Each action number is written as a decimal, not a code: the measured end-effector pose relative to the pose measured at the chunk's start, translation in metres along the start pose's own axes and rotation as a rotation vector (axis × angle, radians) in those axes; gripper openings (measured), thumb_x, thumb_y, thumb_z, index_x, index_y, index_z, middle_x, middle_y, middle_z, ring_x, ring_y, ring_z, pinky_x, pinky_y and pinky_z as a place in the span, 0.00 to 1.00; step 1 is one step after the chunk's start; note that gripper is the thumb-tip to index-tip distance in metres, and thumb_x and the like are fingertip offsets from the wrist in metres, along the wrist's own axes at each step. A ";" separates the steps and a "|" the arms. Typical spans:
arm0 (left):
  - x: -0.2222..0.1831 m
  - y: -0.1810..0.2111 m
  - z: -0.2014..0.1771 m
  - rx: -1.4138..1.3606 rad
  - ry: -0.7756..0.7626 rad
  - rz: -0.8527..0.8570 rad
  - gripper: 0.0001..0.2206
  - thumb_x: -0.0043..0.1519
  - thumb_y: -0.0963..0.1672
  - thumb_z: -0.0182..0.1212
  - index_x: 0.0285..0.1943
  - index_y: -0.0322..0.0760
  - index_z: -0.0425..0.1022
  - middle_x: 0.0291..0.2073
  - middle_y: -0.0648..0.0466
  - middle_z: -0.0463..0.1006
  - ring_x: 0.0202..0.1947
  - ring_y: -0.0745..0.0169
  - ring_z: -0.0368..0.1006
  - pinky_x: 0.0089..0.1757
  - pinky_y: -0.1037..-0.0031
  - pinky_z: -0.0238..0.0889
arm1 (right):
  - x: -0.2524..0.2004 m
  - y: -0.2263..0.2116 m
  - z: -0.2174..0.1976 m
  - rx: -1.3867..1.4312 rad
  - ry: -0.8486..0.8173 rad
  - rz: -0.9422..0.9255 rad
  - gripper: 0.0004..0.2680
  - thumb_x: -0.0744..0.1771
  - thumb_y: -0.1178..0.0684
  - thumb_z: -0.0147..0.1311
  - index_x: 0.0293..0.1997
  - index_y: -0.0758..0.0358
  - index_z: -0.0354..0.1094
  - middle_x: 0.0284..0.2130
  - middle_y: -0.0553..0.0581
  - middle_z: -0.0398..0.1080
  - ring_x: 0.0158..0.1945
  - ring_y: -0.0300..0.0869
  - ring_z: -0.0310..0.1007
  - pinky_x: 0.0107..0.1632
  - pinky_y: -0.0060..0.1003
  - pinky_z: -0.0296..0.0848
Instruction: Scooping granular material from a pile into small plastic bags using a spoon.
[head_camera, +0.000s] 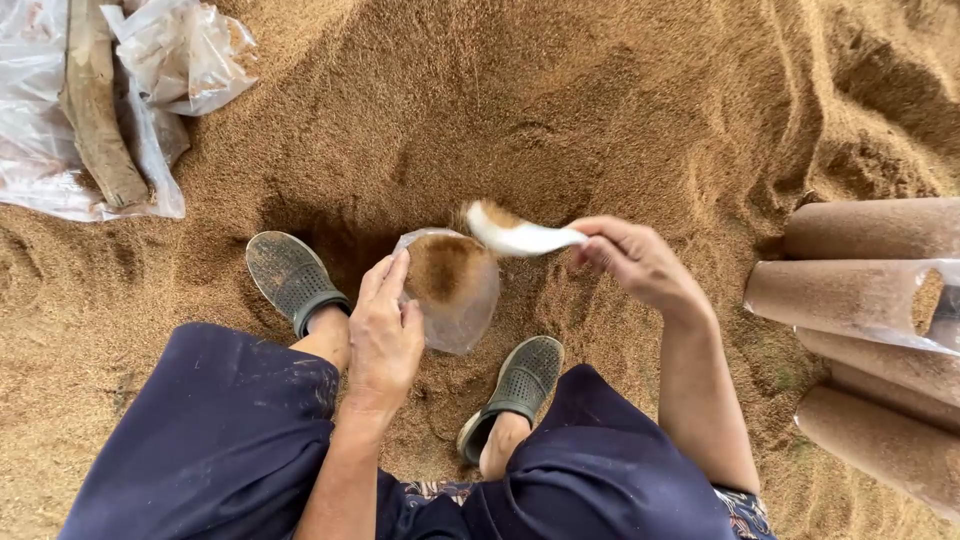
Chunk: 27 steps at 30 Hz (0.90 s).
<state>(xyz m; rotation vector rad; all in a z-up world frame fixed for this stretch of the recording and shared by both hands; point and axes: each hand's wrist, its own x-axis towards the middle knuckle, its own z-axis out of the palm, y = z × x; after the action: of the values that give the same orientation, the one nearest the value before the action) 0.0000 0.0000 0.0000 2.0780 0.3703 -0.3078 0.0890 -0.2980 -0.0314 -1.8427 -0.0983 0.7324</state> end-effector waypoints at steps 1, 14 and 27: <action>0.001 0.001 -0.002 0.002 -0.005 -0.007 0.26 0.60 0.31 0.51 0.71 0.25 0.61 0.61 0.34 0.65 0.64 0.36 0.65 0.60 0.57 0.62 | 0.005 0.017 -0.002 0.005 -0.003 0.007 0.10 0.70 0.57 0.45 0.54 0.59 0.74 0.29 0.61 0.76 0.27 0.42 0.67 0.31 0.33 0.65; 0.014 0.011 -0.007 0.057 -0.070 -0.137 0.28 0.60 0.32 0.52 0.72 0.33 0.63 0.63 0.39 0.67 0.50 0.48 0.76 0.46 0.68 0.77 | 0.090 0.176 0.026 -0.309 0.016 0.059 0.09 0.69 0.59 0.49 0.53 0.61 0.73 0.35 0.62 0.76 0.42 0.53 0.78 0.53 0.49 0.74; 0.004 0.007 0.003 -0.098 -0.018 -0.100 0.28 0.60 0.32 0.51 0.73 0.32 0.62 0.62 0.36 0.67 0.53 0.46 0.74 0.48 0.68 0.77 | 0.013 0.004 -0.019 -0.372 0.270 -0.148 0.08 0.70 0.56 0.56 0.56 0.59 0.74 0.41 0.61 0.75 0.40 0.43 0.73 0.41 0.38 0.71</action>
<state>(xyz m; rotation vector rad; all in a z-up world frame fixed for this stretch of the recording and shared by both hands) 0.0060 -0.0055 0.0025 1.9631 0.4707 -0.3612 0.1082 -0.3103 -0.0366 -2.2445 -0.2039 0.3724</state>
